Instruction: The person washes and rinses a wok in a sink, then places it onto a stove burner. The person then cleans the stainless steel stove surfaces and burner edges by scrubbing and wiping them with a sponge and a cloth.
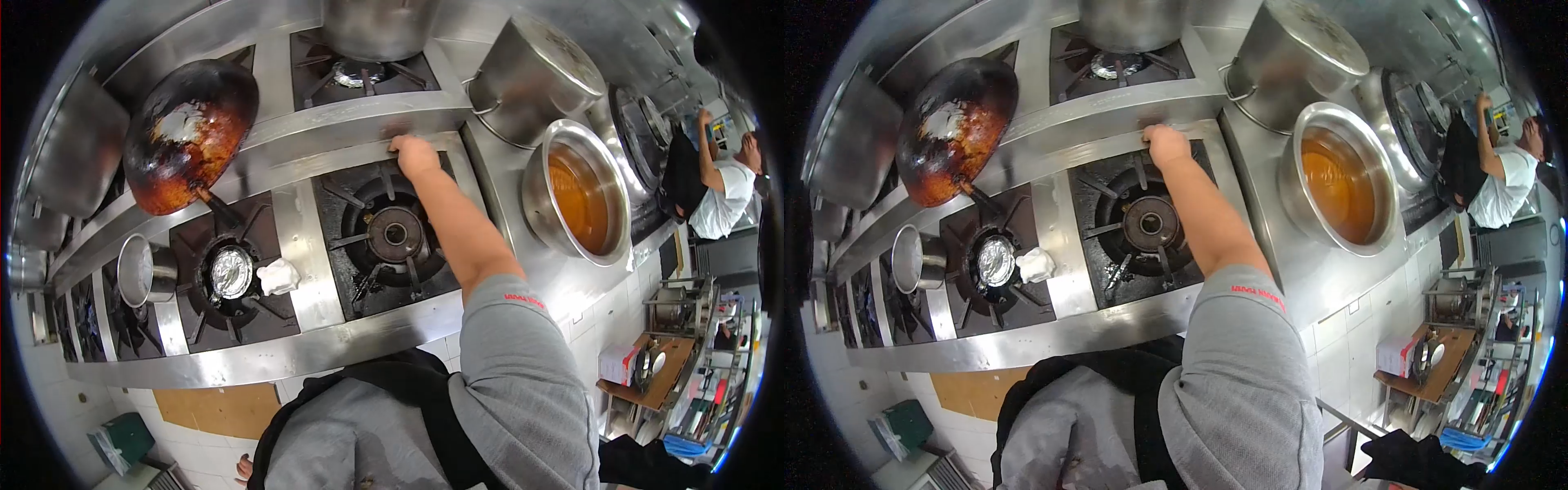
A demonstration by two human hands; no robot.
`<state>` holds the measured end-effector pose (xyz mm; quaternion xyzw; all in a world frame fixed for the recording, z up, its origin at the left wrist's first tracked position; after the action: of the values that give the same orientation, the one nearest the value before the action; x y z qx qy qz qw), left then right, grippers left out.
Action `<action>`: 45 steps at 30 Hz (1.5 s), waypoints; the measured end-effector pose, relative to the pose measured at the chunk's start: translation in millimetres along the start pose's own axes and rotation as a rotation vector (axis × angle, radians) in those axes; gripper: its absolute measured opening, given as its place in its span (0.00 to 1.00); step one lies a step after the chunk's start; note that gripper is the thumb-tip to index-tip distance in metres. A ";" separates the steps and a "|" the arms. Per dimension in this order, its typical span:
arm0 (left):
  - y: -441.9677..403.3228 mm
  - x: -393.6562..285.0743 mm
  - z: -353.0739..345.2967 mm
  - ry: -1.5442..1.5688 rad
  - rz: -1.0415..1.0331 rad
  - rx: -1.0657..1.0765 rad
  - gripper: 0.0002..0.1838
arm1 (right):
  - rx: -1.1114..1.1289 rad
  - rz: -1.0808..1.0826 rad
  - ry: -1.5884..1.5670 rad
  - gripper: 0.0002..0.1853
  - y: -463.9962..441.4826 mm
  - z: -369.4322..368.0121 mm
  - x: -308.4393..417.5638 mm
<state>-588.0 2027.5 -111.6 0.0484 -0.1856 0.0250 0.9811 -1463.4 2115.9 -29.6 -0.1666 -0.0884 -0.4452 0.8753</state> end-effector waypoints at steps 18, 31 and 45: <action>21.9 -14.5 34.0 -0.001 0.147 0.192 0.23 | -0.077 -0.278 0.096 0.10 -14.8 17.8 -66.3; 44.2 -12.2 78.3 0.173 0.069 0.351 0.25 | 0.037 -0.177 0.066 0.12 -7.3 21.1 -37.3; 85.4 23.3 35.6 0.344 0.244 0.327 0.23 | 0.683 -0.113 -1.790 0.07 31.7 -31.4 216.8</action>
<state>-585.0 2109.4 -62.7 0.1786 -0.0139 0.1805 0.9671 -1310.1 1959.0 0.2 -0.1760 -0.8571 -0.1448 0.4619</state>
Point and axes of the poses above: each hand's wrist, its own y-axis away from the middle knuckle, its own z-axis out of the back of the hand, x = y × z, the point moved 2 cm from there along -y, towards the middle knuckle, and after that the axes turned 2 degrees about -x, right-handed, at the moved point
